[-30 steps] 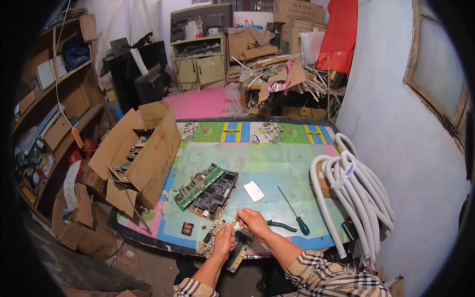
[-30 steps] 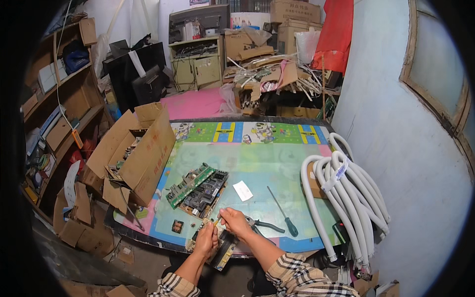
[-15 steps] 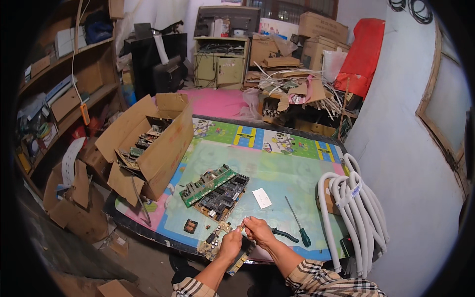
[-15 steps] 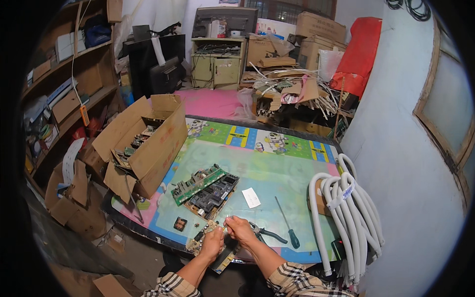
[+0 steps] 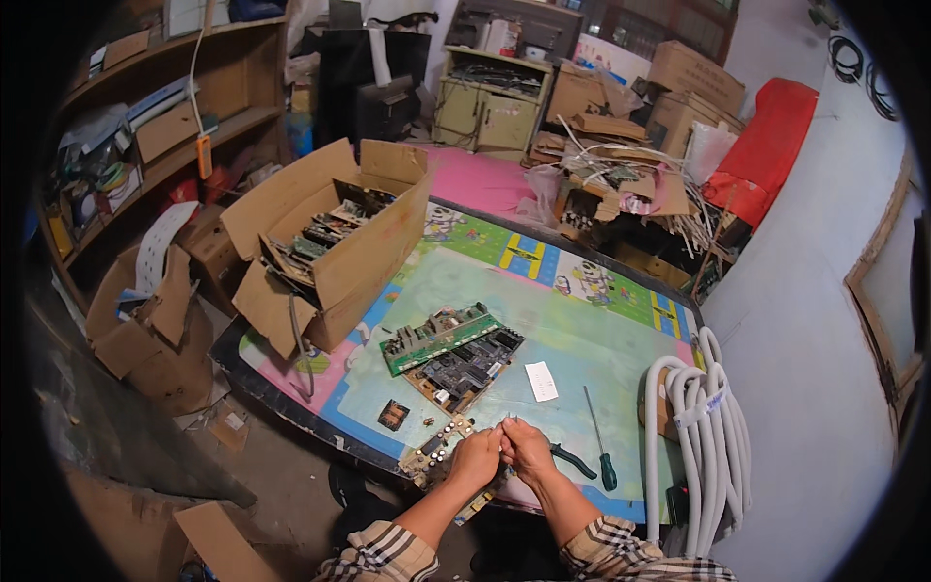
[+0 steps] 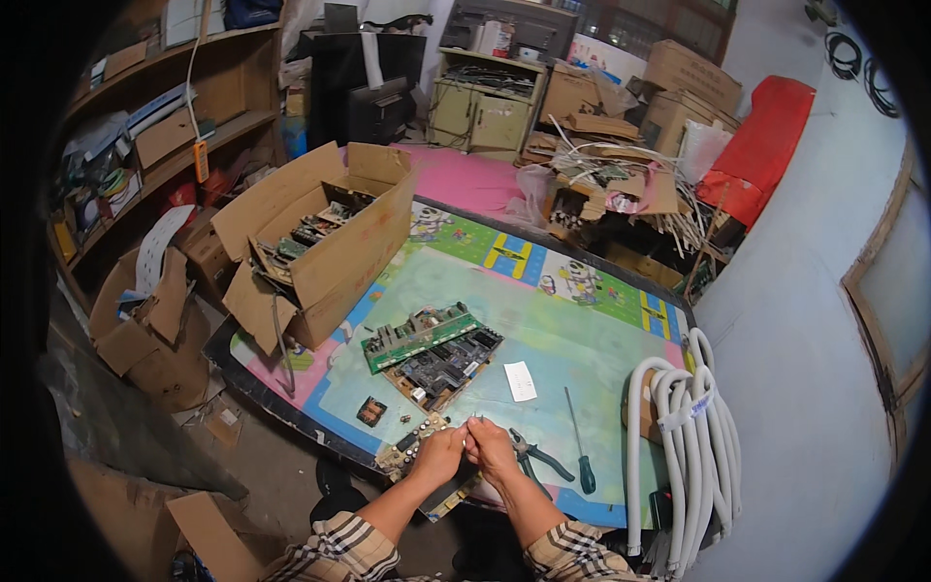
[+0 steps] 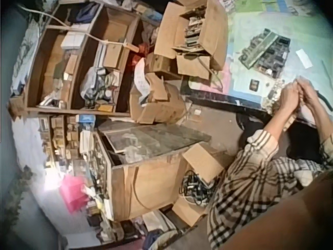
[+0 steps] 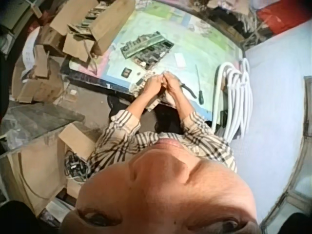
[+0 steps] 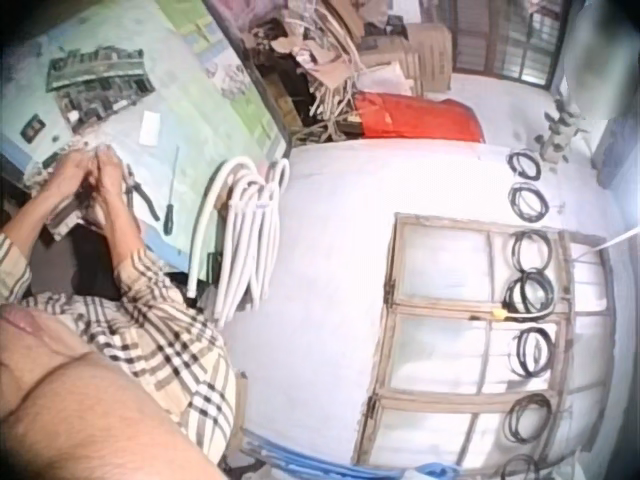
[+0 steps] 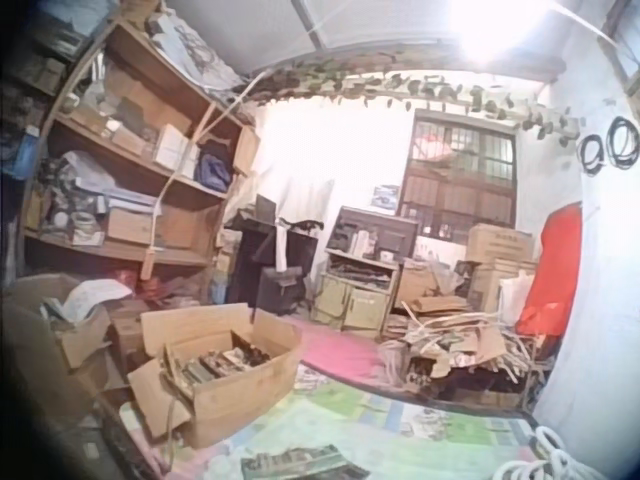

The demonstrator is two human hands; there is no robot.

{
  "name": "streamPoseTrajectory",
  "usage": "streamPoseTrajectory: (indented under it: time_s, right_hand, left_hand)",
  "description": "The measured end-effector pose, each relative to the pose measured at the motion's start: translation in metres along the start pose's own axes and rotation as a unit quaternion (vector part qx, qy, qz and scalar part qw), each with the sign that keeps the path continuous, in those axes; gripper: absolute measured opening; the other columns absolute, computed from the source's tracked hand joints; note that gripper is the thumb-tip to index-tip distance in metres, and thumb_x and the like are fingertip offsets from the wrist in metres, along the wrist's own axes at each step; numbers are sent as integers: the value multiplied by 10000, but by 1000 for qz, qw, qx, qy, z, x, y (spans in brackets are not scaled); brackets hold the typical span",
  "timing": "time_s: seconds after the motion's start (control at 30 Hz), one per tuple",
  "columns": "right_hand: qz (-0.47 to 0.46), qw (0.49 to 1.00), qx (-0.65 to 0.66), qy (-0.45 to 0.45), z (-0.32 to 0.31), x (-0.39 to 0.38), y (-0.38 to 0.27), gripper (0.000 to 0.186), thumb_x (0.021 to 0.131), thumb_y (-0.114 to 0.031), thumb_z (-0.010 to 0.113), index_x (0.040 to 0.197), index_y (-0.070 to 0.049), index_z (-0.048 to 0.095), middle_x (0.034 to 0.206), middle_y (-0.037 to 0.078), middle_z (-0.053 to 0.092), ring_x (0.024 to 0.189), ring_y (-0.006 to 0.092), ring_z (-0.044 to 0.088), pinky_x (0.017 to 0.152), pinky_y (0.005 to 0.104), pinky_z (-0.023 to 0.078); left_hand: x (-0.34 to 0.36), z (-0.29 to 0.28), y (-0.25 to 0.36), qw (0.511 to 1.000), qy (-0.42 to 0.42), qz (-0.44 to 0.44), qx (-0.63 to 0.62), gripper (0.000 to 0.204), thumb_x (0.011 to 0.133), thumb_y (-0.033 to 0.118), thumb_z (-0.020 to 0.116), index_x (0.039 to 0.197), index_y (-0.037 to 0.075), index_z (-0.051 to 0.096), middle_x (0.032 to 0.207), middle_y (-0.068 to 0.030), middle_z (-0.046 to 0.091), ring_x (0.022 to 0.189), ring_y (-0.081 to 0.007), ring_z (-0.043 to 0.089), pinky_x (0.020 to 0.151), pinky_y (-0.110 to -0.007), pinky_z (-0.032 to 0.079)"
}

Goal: The person sits on the floor and uses a screwdriver and pliers to remove components from a circuit board. They place the removed parts on the table and continue disassembling the board.

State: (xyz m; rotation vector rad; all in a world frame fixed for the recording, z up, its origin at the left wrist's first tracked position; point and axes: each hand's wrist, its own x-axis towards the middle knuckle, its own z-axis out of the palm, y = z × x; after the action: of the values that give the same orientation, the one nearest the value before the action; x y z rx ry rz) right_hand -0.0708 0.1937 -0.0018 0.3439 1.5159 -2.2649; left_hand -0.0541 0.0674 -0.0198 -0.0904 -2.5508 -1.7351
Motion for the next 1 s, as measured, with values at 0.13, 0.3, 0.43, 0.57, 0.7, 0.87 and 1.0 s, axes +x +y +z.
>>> streamPoseTrajectory:
  time_s: [0.13, 0.3, 0.43, 0.57, 0.7, 0.87, 1.0]
  right_hand:
    - [-3, 999, 48, -3, -5, 0, -19, 294, 1026, -296, 469, 987, -32, 589, 602, 29, 499, 423, 77, 320, 405, 226, 256]
    - [-5, 999, 30, -20, -3, -2, -23, 271, 1023, -269, 473, 975, -27, 585, 584, 16, 483, 424, 76, 317, 402, 231, 243]
    - [-1, 1000, 6, -29, 9, 0, -19, 258, 1008, -273, 509, 928, -43, 596, 585, -2, 483, 452, 77, 333, 417, 234, 246]
    - [-7, 999, -5, -49, 4, -1, -16, 257, 993, -288, 544, 896, -57, 602, 594, -13, 489, 471, 79, 351, 431, 234, 254]
    - [-13, 998, -37, -41, 2, 2, -10, 263, 988, -299, 554, 867, -69, 596, 600, -15, 496, 477, 82, 371, 433, 233, 268]
    - [-12, 999, -38, -12, 5, -4, -4, 259, 982, -296, 556, 834, -85, 579, 605, -20, 467, 514, 91, 379, 473, 244, 294]
    - [-47, 997, -61, 29, 12, 0, 6, 305, 990, -310, 516, 759, -112, 536, 590, -5, 506, 451, 97, 417, 410, 242, 311]
  left_hand:
    - [3, -18, 39, 839, -149, -274, -446, 302, 1028, 331, 450, 837, 109, 525, 550, 94, 277, 409, -18, 214, 384, -200, 181]
    - [-2, -22, 39, 788, -174, -300, -509, 301, 1032, 330, 445, 822, 119, 494, 550, 72, 308, 413, -32, 256, 375, -208, 208]
    - [-3, 6, 11, 915, -34, -155, -371, 309, 1016, 276, 458, 819, 72, 579, 581, 14, 482, 484, -127, 453, 473, -291, 383]
    - [-5, -5, 23, 986, 0, -55, -157, 346, 987, 267, 477, 818, 6, 629, 772, -121, 701, 712, -296, 673, 685, -397, 517]
    - [-7, -15, 35, 996, -1, -63, -70, 332, 981, 268, 469, 840, 21, 640, 792, -154, 690, 746, -340, 672, 676, -423, 517]
    - [-10, -13, 32, 996, 20, -73, -44, 345, 968, 288, 497, 810, 24, 654, 775, -171, 674, 733, -354, 661, 668, -422, 507]
    - [4, -7, -4, 998, -15, -30, -50, 400, 995, 261, 445, 728, 33, 636, 684, -113, 654, 633, -239, 634, 632, -371, 488]
